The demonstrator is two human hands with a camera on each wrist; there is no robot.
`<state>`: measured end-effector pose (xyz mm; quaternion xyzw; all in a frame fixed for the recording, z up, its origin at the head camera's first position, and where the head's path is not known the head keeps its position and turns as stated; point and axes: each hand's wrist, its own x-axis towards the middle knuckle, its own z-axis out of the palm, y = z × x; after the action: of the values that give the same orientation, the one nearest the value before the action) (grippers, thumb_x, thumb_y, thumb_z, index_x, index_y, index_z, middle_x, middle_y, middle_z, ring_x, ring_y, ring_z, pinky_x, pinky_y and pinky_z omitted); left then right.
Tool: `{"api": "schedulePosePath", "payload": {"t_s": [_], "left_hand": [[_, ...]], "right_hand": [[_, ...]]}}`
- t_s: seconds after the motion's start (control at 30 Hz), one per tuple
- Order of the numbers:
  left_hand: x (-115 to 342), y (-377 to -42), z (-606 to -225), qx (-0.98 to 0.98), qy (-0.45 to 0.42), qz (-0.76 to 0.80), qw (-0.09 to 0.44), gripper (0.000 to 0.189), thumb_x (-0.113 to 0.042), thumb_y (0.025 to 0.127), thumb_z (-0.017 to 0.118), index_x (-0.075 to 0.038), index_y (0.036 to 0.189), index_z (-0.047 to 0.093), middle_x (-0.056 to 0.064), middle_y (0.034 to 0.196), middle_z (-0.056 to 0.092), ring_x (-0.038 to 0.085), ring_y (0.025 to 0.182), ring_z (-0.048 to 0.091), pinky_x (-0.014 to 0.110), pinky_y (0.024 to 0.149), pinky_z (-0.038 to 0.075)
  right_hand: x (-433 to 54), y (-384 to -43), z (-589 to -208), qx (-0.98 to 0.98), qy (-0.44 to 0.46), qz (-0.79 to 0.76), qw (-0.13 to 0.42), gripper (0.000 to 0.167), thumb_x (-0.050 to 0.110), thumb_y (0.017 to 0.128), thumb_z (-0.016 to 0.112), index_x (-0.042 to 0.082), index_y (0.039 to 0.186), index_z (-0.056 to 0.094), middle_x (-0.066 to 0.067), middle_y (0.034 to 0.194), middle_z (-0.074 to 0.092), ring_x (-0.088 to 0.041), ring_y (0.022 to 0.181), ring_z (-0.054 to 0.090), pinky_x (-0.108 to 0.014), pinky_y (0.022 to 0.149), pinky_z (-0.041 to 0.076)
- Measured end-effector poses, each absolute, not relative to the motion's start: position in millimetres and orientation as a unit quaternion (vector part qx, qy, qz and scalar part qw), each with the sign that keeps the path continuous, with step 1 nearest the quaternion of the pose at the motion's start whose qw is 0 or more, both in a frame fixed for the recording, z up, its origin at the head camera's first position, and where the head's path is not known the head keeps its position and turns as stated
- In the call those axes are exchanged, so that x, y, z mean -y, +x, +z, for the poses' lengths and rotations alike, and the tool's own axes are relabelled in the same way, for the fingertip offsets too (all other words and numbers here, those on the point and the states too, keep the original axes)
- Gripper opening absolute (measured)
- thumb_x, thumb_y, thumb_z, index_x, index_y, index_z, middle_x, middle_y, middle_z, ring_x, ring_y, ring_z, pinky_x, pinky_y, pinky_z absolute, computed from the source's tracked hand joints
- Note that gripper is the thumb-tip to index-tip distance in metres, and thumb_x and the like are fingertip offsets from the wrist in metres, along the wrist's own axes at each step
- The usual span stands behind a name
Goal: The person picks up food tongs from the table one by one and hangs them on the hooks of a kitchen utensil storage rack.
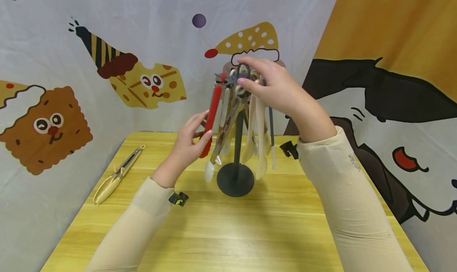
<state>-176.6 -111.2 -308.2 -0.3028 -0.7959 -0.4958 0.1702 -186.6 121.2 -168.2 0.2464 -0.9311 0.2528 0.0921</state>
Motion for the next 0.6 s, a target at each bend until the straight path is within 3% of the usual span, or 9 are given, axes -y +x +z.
{"api": "schedulePosePath", "payload": {"t_s": [0.6], "left_hand": [[108.6,-184.4,-318.1,0.798,-0.316,-0.491,0.149,0.059,-0.001,0.088,0.062,0.005,0.141,0.038,0.023,0.129,0.048,0.034,0.107,0.049,0.052,0.089,0.049]], "right_hand": [[-121.0,-186.5,-170.5,0.928,0.242,0.265,0.095,0.055,0.042,0.096,0.048,0.029,0.148,0.033,-0.006,0.146,0.039,-0.027,0.109,0.048,-0.049,0.095,0.042]]}}
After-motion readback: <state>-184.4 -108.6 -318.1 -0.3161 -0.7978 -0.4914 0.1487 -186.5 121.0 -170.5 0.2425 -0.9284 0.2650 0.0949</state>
